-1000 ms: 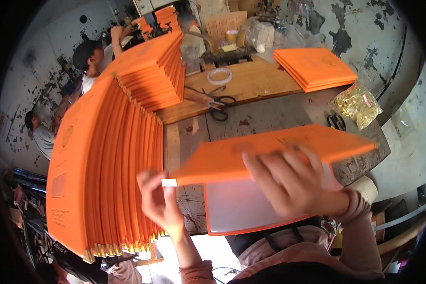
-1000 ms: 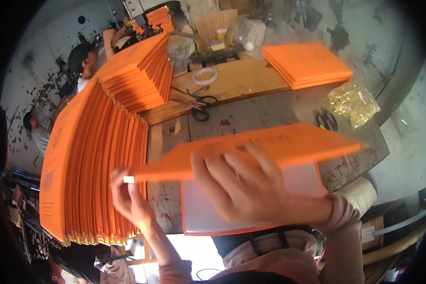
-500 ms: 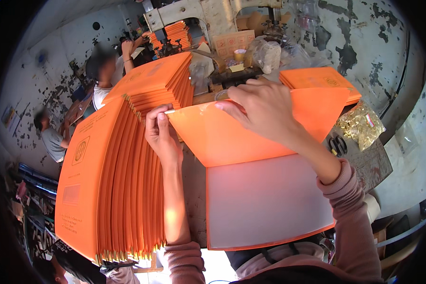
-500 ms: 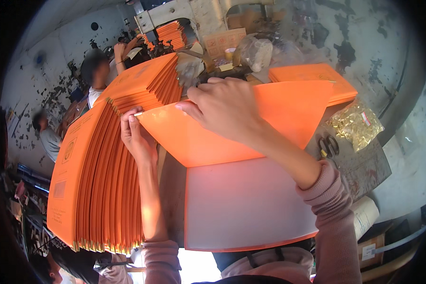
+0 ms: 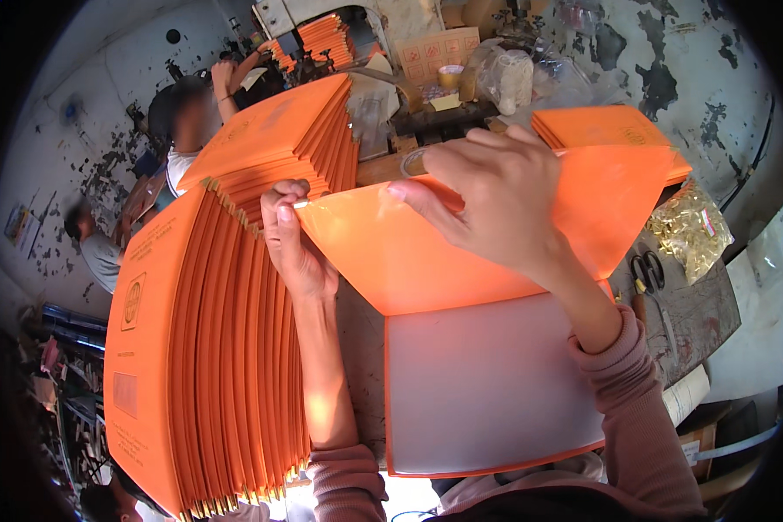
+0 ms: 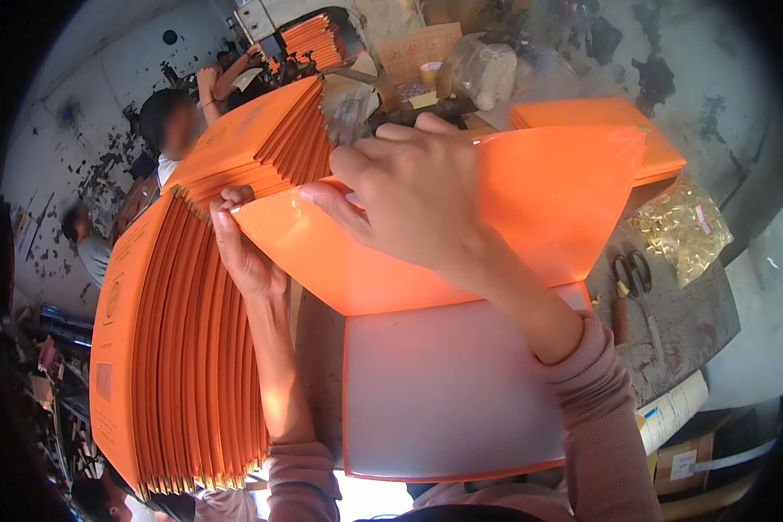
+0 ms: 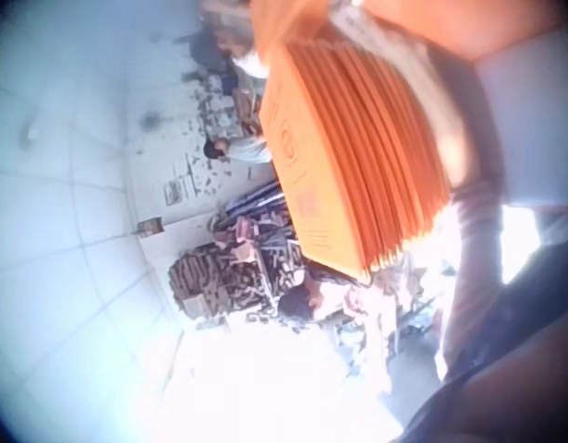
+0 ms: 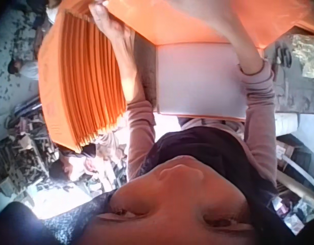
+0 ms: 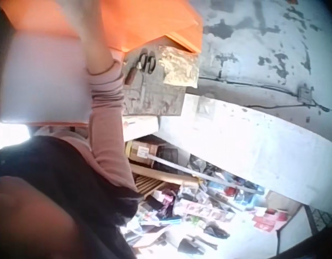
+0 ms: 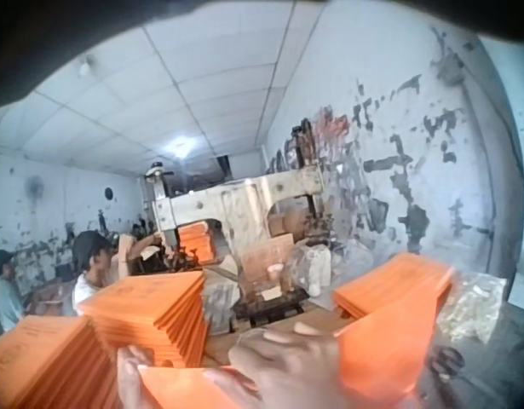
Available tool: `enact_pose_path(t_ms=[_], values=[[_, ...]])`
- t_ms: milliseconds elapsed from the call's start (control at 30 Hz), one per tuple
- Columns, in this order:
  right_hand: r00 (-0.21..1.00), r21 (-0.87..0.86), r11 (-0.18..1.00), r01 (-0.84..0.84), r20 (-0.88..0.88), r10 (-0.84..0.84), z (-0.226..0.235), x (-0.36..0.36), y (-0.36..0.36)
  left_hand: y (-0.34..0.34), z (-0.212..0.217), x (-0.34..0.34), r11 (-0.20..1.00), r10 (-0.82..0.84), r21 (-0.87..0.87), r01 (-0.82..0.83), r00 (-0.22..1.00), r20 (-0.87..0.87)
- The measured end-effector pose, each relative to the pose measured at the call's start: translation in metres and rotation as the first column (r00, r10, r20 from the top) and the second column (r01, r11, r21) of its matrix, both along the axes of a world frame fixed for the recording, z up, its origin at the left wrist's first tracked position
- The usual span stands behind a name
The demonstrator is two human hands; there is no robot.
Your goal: The person adds metal corner protectors to orange plastic folders by hand and using a small wooden tool to press them into place.
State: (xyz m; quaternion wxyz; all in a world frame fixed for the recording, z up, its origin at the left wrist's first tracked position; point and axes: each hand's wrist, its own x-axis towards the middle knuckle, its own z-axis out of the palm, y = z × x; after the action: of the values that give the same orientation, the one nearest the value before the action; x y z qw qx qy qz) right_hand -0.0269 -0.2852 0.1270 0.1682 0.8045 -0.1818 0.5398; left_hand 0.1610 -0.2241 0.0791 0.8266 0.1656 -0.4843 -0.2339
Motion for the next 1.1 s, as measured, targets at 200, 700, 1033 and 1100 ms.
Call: enact_pose_path(t_ms=[200, 700, 1033, 1100], values=[[1.000, -0.022, 1.000, -0.005, 0.020, 0.005, 0.000, 0.001, -0.004, -0.003, -0.001, -0.007, 0.993, 0.117, 0.030, -0.116, 0.993, -0.025], [0.984, -0.047, 0.998, 0.036, -0.174, -0.044, 0.002, -0.011, 0.004, 0.002, -0.013, 0.008, 0.955, 0.105, 0.268, -0.124, 0.991, 0.085], [0.943, -0.019, 0.999, 0.038, -0.330, -0.043, -0.057, -0.074, 0.160, 0.094, -0.013, 0.022, 0.961, -0.112, 0.254, 0.109, 0.994, -0.002], [0.896, 0.118, 0.990, 0.082, -0.444, -0.021, -0.082, -0.097, 0.194, 0.121, -0.030, 0.005, 0.942, -0.047, 0.335, 0.000, 0.990, 0.131]])
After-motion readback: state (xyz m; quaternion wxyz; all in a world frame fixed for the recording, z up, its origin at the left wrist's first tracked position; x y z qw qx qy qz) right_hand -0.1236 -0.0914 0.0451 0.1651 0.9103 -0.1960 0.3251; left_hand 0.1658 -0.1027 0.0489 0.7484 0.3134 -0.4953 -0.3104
